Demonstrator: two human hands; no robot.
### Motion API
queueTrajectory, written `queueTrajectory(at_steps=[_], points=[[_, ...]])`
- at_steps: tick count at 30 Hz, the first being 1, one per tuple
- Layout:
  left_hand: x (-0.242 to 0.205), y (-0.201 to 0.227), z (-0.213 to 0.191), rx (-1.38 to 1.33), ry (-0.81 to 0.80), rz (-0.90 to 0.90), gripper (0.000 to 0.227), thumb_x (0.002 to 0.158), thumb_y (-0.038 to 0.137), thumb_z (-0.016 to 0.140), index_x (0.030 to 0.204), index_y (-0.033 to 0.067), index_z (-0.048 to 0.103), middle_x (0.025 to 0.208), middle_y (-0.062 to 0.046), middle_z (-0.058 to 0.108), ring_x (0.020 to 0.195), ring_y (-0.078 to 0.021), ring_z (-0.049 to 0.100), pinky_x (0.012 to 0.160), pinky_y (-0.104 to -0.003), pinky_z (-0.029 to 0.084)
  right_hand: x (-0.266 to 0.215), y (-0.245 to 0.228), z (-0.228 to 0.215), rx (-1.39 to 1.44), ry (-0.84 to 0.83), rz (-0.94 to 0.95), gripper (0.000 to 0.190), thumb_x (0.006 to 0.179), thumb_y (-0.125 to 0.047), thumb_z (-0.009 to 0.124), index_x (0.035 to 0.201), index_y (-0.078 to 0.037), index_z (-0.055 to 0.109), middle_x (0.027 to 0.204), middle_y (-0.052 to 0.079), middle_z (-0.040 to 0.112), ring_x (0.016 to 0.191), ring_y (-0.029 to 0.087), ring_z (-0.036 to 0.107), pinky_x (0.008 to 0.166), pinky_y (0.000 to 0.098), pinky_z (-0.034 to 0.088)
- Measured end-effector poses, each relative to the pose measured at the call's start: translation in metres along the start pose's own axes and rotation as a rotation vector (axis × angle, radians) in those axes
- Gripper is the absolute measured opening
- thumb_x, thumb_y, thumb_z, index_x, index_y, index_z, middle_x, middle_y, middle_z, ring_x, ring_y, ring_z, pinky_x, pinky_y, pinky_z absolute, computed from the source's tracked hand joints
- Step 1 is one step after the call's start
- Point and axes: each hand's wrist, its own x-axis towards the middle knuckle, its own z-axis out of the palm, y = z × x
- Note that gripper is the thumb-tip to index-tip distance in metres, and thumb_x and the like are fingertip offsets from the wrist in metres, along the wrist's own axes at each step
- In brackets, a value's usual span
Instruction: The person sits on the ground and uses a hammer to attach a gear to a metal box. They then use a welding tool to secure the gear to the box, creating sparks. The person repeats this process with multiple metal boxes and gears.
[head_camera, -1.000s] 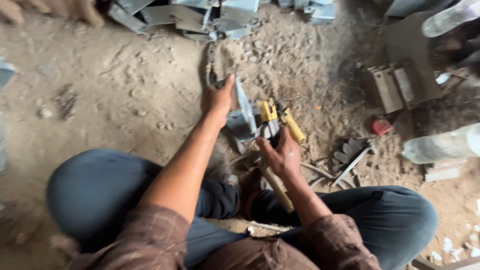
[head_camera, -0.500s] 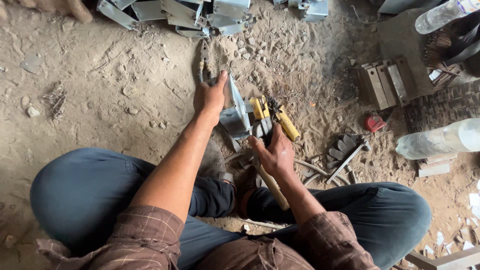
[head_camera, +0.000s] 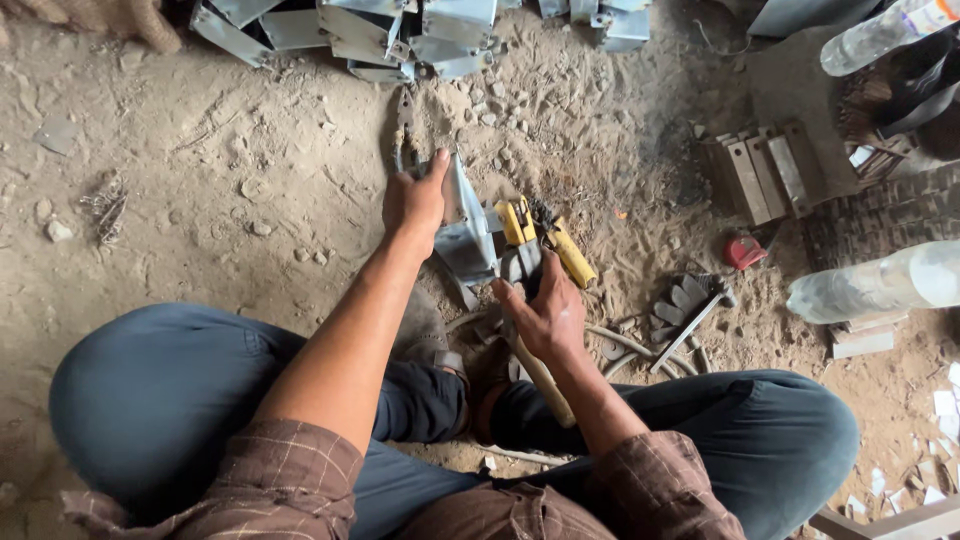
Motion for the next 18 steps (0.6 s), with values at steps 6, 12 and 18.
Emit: queueTrajectory(at_steps=[6,12,18], points=[[-0.001,0.008,0.001,0.025,-0.022,-0.021,0.064,0.085,0.064,0.068,0.100,0.0020,0.076,0.098,-0.016,0.078,0.089,-0.0298,0.075,0.075,-0.043,0.057,0.004,-0.012,-0.011,-0.019,-0.040,0.046,0.082,0.083,-0.059,0.070,0.135,0.001,0.051,0.102,0.025,0.070,0.095,0.042,0.068,0.084,0.0512,0.053],[-0.005,0.006,-0.001,-0.073,-0.046,0.021,0.064,0.087,0.061,0.069,0.101,-0.0011,0.074,0.098,-0.016,0.077,0.087,-0.0287,0.075,0.075,-0.044,0.057,0.000,-0.011,-0.006,0.013,-0.120,0.134,0.078,0.081,-0.059,0.066,0.132,-0.001,0.053,0.103,0.018,0.071,0.092,0.032,0.070,0.079,0.0461,0.057],[-0.005,0.000,-0.006,0.002,-0.034,-0.031,0.064,0.089,0.063,0.069,0.099,0.0003,0.070,0.098,-0.015,0.074,0.087,-0.0271,0.072,0.074,-0.042,0.057,-0.002,0.004,0.004,-0.023,0.012,-0.076,0.089,0.089,-0.060,0.068,0.139,0.009,0.045,0.100,0.023,0.068,0.087,0.034,0.067,0.076,0.0461,0.055]])
